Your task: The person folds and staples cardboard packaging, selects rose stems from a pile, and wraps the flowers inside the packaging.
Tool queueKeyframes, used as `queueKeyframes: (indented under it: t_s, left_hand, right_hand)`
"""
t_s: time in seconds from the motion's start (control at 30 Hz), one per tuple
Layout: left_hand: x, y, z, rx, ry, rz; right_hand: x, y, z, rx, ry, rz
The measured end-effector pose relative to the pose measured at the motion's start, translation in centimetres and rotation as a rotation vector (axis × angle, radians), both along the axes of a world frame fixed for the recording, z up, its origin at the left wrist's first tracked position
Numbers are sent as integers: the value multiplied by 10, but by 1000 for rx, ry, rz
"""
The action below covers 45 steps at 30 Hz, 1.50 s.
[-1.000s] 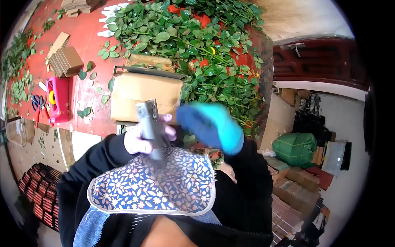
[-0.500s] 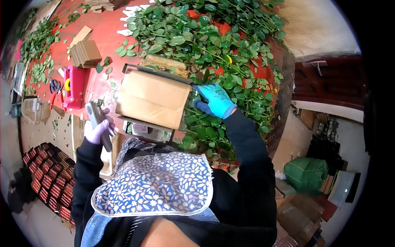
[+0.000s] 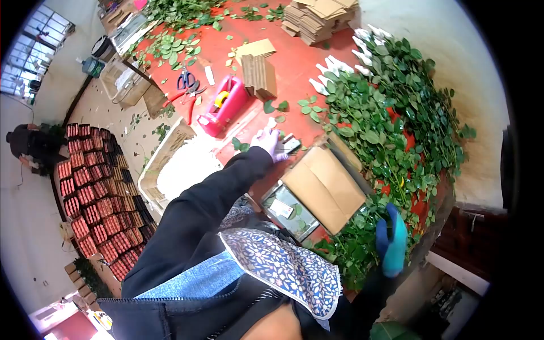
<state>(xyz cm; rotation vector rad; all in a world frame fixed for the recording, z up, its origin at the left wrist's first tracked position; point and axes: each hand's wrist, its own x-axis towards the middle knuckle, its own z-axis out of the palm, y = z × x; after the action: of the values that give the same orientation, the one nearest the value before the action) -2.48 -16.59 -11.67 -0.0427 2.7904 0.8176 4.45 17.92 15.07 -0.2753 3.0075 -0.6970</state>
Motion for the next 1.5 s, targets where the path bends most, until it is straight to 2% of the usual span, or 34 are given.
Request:
queueKeyframes:
  t_s: [0.03,0.07,0.13,0.17,0.2,0.23,0.27,0.3,0.33,0.4,0.43,0.5,0.53,0.57,0.6,0.63,0.67,0.73,0.8,0.87,0.93,1.0,1.03,1.1,1.13,1.2,1.23,1.27,1.33,1.37,1.43,1.5]
  left_hand:
    - [-1,-16,23,11,84,47]
    - [-1,-44,27,-6,354,82]
    - [-7,-119,28,-85,564,272]
    - [-3,-148,44,-253,399,386]
    - [0,-176,30,-326,308,463]
    - [1,-204,1,-324,156,396]
    - [-4,-222,-20,77,-85,430]
    - [-10,-229,-26,477,-355,444]
    - [-9,-233,-36,491,-352,441]
    - [-5,-234,-44,1051,-335,452]
    - [1,-234,-41,1066,-347,452]
    - [25,-239,-13,1002,-36,332]
    - [47,-242,43,938,26,319]
    - [86,-258,41,879,-2,219]
    - [132,-272,38,1041,-71,259]
    - [185,-289,23,1035,-201,343]
    - [211,-295,41,1115,-302,422]
    - [259,-302,29,1200,-465,604]
    - [255,-299,37,1263,-544,626]
    - [258,-300,28,1260,-577,636]
    - [264,-300,15,1296,-748,688]
    - [264,-301,3,1256,-753,665]
    - [268,-297,-4,1213,-746,654]
    - [283,-296,-27,1174,-669,661]
    - [295,-296,-38,1146,-724,650]
    - [304,-283,-39,1156,-791,566]
    - [299,-273,-40,1174,-820,505]
    - [298,-253,-36,1169,-810,478]
    - [279,-200,-23,1202,-716,367]
    - [262,-174,-8,1184,-748,327]
    - [225,-112,23,1262,-711,217]
    - [186,-71,87,1246,-674,-20]
  right_hand:
    - [10,-25,15,-214,-124,-129]
    - [20,-51,30,-431,-218,-277]
    - [32,-94,26,-534,-317,-207]
    - [36,-114,15,-509,-339,-134]
    - [31,-134,3,-441,-353,26]
    - [26,-155,-9,-385,-357,185]
    - [22,-177,-24,-413,-409,229]
    - [6,-195,-24,-380,-352,359]
    - [5,-215,-37,-389,-367,378]
    - [2,-247,-53,-382,-397,387]
    - [2,-259,-60,-395,-440,407]
    - [8,-270,-89,-425,-603,412]
    - [7,-280,-87,-554,-832,279]
    - [9,-291,-97,-668,-1027,158]
    - [9,-302,-114,-663,-1029,153]
    - [11,-316,-137,-709,-1036,150]
    - [15,-330,-163,-756,-1038,144]
    - [2,-364,-209,-867,-1058,64]
    - [-8,-392,-243,-1278,-1170,-197]
    - [-27,-427,-252,-1338,-1157,-206]
    - [-33,-445,-262,-1400,-1144,-227]
    - [-30,-448,-286,-1482,-1356,-609]
    - [-6,-429,-373,-1833,-1617,-623]
    - [9,-440,-325,-1313,-1355,-787]
    - [-1,-438,-314,-1312,-1339,-771]
    - [8,-409,-291,-1470,-1300,-162]
    - [7,-396,-275,-1520,-1247,-63]
    - [5,-372,-242,-1268,-972,237]
    - [-2,-311,-174,-958,-681,430]
    - [0,-277,-150,-959,-678,375]
    - [-1,-201,-118,-1424,-815,84]
    - [7,-147,-53,-1172,-466,-48]
